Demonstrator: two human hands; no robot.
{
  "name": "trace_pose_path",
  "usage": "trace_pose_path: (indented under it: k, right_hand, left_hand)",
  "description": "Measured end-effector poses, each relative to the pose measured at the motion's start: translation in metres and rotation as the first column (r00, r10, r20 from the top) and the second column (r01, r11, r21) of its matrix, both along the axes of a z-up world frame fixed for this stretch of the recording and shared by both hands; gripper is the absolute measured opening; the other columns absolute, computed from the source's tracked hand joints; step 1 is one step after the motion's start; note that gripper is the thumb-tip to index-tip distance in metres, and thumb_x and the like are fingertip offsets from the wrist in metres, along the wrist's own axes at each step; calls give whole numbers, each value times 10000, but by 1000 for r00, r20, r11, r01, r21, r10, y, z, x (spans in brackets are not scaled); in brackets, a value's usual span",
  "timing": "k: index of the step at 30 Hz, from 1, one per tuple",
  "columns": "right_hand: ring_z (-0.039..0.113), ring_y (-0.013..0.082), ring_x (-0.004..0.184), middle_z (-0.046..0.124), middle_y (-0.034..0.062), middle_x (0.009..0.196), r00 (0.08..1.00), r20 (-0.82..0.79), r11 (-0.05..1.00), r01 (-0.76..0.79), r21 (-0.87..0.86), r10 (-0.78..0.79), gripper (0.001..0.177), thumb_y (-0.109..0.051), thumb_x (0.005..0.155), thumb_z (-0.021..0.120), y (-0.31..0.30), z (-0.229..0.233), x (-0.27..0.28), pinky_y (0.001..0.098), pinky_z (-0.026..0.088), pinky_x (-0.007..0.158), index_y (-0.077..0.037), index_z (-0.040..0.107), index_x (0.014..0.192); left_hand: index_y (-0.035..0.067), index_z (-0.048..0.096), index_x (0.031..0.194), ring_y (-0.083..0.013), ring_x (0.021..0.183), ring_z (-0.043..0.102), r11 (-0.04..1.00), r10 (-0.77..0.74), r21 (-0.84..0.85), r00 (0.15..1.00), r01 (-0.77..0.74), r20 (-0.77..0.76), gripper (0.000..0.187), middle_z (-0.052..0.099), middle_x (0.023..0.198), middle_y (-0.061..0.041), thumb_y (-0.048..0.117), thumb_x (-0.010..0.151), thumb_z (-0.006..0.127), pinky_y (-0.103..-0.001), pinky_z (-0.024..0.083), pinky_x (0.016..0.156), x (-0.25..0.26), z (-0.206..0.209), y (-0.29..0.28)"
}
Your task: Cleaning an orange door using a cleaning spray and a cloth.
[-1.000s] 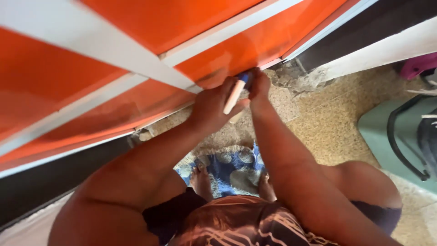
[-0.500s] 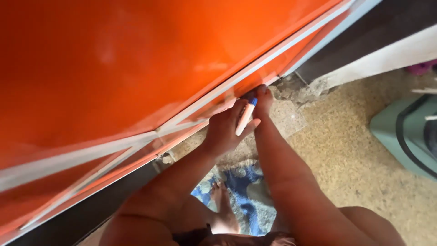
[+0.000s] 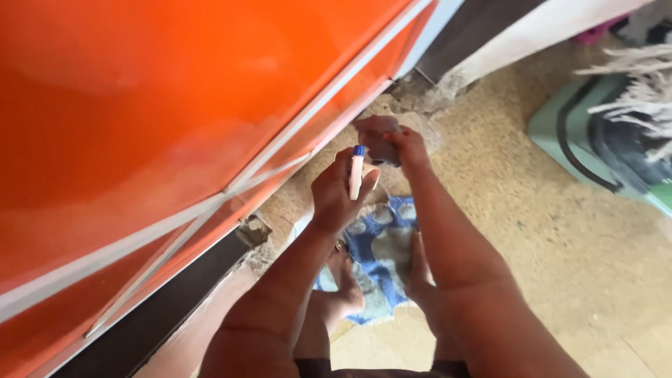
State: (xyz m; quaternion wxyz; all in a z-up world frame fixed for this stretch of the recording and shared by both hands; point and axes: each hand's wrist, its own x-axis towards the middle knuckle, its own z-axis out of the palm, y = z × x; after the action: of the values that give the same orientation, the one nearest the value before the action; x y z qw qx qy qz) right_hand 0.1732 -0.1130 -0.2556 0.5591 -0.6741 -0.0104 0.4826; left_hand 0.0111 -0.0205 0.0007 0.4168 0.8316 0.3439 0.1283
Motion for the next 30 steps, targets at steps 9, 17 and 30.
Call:
trace_pose_path:
  k: [9, 17, 30]
  right_hand:
    - [745, 360, 887, 727, 243, 1048, 881, -388, 822, 422, 383, -271, 362, -48, 870, 570, -60, 228, 15, 464, 645, 789, 87, 581, 1205]
    - [620, 214, 994, 617, 124, 1093, 892, 126, 764, 291, 575, -434, 288, 117, 1033, 628, 41, 350, 22, 336, 569, 927, 24, 545, 1293]
    - [568, 319, 1034, 541, 161, 1131, 632, 739, 935, -63, 349, -234, 437, 79, 790, 703, 110, 444, -172, 391, 496, 837, -16, 539, 1184]
  left_hand:
    - [109, 577, 1283, -270, 854, 769, 962, 230, -170, 970, -215, 78, 441, 748, 969, -65, 325, 946, 761, -365, 594, 732, -18, 66, -75]
    - [92, 566, 1277, -247, 778, 777, 955, 232, -191, 973, -225, 15, 453, 737, 919, -71, 204, 905, 800, -329, 607, 670, -71, 145, -106]
    - [35, 479, 1354, -189, 912, 706, 895, 368, -313, 923, -319, 112, 519, 748, 1041, -70, 189, 932, 738, -311, 565, 795, -129, 193, -71]
